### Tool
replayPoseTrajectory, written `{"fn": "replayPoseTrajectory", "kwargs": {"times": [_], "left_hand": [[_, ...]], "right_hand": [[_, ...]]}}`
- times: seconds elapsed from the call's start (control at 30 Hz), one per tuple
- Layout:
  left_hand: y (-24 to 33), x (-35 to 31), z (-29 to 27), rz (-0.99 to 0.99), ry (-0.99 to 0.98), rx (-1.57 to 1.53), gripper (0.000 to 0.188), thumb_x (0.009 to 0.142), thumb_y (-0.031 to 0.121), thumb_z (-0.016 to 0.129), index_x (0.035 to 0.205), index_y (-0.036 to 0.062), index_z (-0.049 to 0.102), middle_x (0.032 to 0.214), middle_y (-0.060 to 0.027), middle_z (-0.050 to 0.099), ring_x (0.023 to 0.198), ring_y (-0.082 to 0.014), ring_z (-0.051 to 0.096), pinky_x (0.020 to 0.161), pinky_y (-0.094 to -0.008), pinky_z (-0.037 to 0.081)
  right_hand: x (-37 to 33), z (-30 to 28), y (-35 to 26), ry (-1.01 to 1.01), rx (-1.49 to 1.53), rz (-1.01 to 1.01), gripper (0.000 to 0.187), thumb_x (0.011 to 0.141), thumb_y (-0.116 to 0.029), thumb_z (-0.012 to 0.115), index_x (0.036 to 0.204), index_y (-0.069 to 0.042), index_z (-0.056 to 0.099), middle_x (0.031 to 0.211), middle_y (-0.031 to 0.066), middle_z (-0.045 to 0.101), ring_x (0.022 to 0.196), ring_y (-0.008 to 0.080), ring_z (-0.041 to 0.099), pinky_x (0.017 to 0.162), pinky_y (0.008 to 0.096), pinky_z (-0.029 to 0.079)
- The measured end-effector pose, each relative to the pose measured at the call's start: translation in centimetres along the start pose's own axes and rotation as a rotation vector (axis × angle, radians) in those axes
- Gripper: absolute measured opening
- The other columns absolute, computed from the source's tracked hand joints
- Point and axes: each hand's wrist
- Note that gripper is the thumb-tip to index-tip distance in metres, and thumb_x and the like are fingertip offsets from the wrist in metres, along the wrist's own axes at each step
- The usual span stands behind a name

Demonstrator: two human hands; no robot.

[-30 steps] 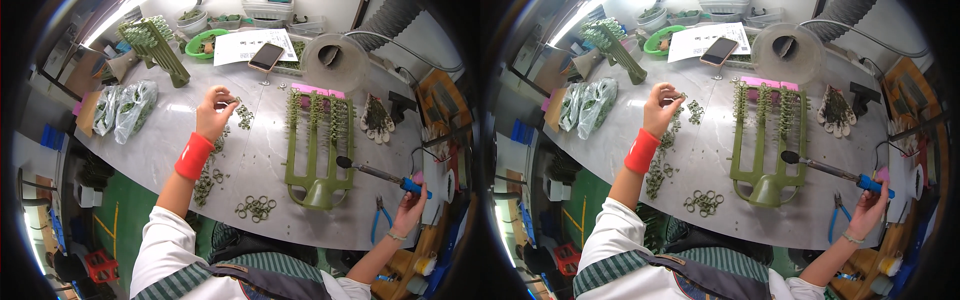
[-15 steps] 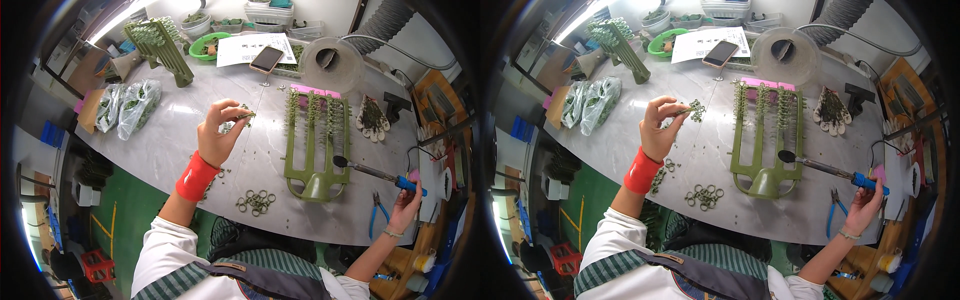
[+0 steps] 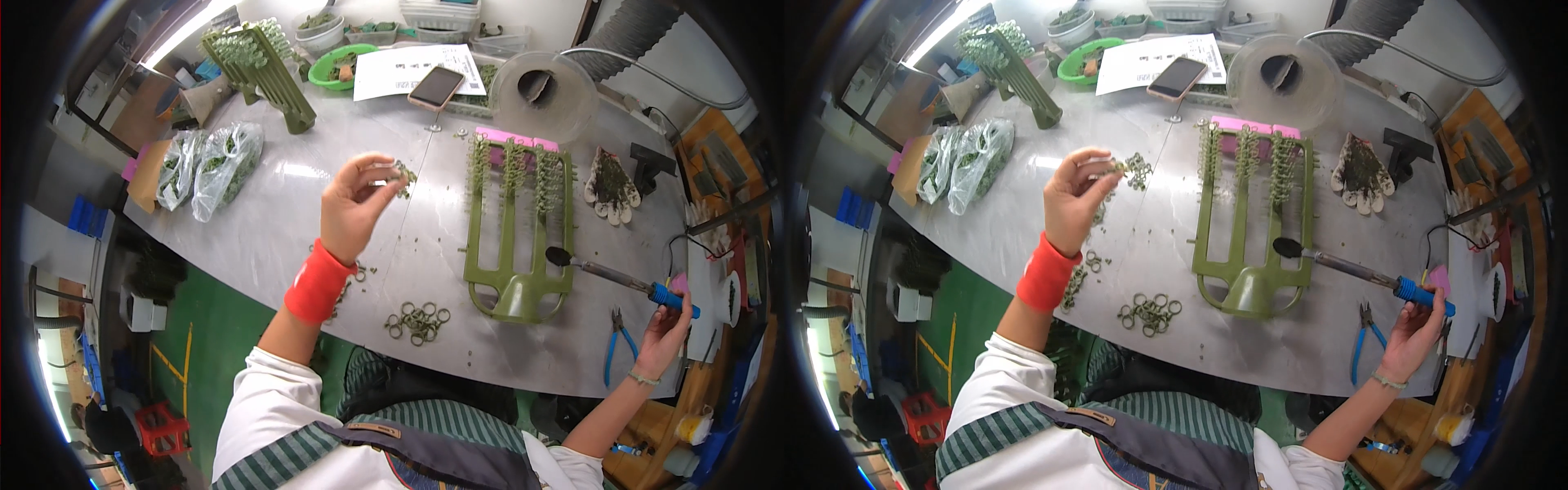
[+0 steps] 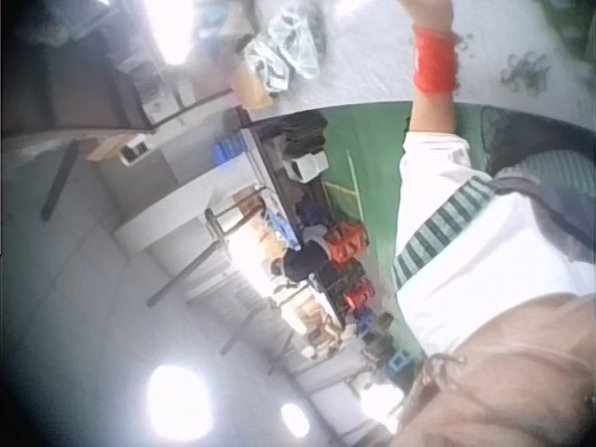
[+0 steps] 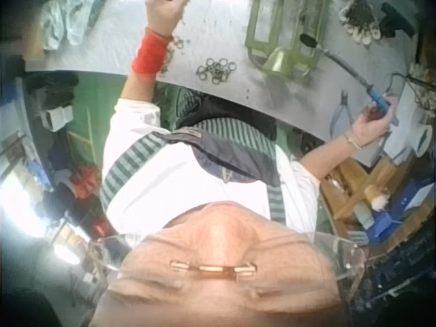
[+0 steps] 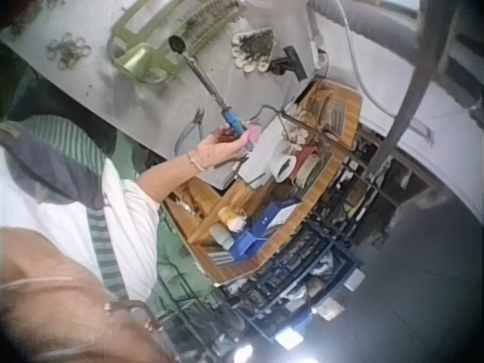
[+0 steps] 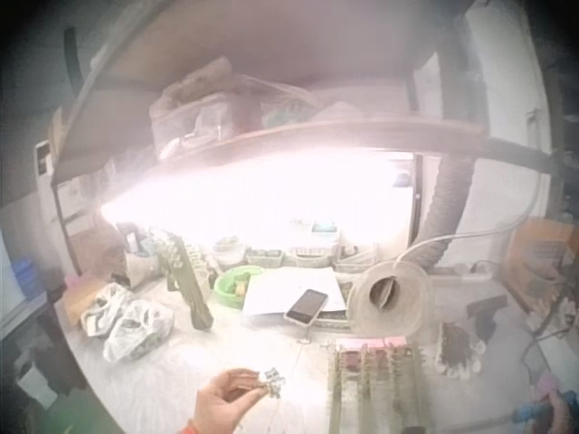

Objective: The person assembles a decorative cactus by picking up small green plastic pieces and attaching them to a larger green plastic frame using a soldering tool.

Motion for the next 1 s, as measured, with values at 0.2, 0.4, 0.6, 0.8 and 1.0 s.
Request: {"fn": "replayPoseTrajectory", "kwargs": {"times": [0.2, 0.4, 0.6, 0.8, 1.0], "left_hand": [[0.2, 2.7, -3.7, -0.057, -0.011, 0.000, 0.018, 0.087, 0.002, 0.062, 0.103, -0.0037, 0.063, 0.097, -0.0099, 0.067, 0.088, -0.0157, 0.065, 0.082, -0.0270, 0.052], [1.7, 5.0, -2.5, -0.061, -0.188, 0.197, 0.018, 0.085, 0.005, 0.065, 0.101, -0.0028, 0.064, 0.095, -0.0070, 0.067, 0.086, -0.0112, 0.063, 0.080, -0.0232, 0.050], [1.7, 6.5, 2.5, 0.031, -0.312, 0.214, 0.021, 0.084, 0.007, 0.068, 0.102, -0.0025, 0.064, 0.094, -0.0060, 0.067, 0.083, -0.0094, 0.062, 0.075, -0.0215, 0.051], [1.2, 8.4, 7.6, 0.058, -0.466, 0.256, 0.022, 0.084, 0.005, 0.066, 0.104, -0.0039, 0.063, 0.096, -0.0082, 0.067, 0.093, -0.0133, 0.064, 0.083, -0.0237, 0.053], [-0.4, 9.7, 13.3, 0.136, -0.491, 0.218, 0.018, 0.080, 0.012, 0.069, 0.095, 0.0012, 0.069, 0.083, -0.0077, 0.070, 0.073, -0.0112, 0.065, 0.071, -0.0237, 0.053]], "right_hand": [[0.8, -1.5, -0.7, -0.002, 0.067, -0.009, 0.021, 0.086, -0.022, 0.066, 0.095, -0.003, 0.063, 0.079, 0.0027, 0.063, 0.065, 0.0089, 0.060, 0.058, 0.0178, 0.052], [2.1, -2.6, -0.8, 0.047, 0.031, -0.036, 0.028, 0.086, -0.025, 0.066, 0.101, -0.002, 0.063, 0.083, 0.0029, 0.063, 0.066, 0.0068, 0.060, 0.059, 0.0151, 0.051], [3.9, -3.0, -0.9, 0.025, 0.046, -0.061, 0.028, 0.086, -0.024, 0.066, 0.101, 0.000, 0.062, 0.085, 0.0040, 0.064, 0.068, 0.0082, 0.060, 0.060, 0.0159, 0.051], [5.9, -3.1, -0.7, 0.018, 0.086, -0.078, 0.027, 0.087, -0.022, 0.064, 0.100, 0.002, 0.062, 0.090, 0.0068, 0.066, 0.070, 0.0088, 0.062, 0.061, 0.0169, 0.052], [8.5, -4.5, 0.2, 0.004, 0.066, -0.084, 0.026, 0.087, -0.022, 0.063, 0.099, 0.002, 0.063, 0.089, 0.0066, 0.066, 0.072, 0.0096, 0.062, 0.065, 0.0180, 0.053]]}}
Point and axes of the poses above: each hand's wrist, its own x-axis towards the middle knuckle, its own z-axis out of the palm, y = z × x
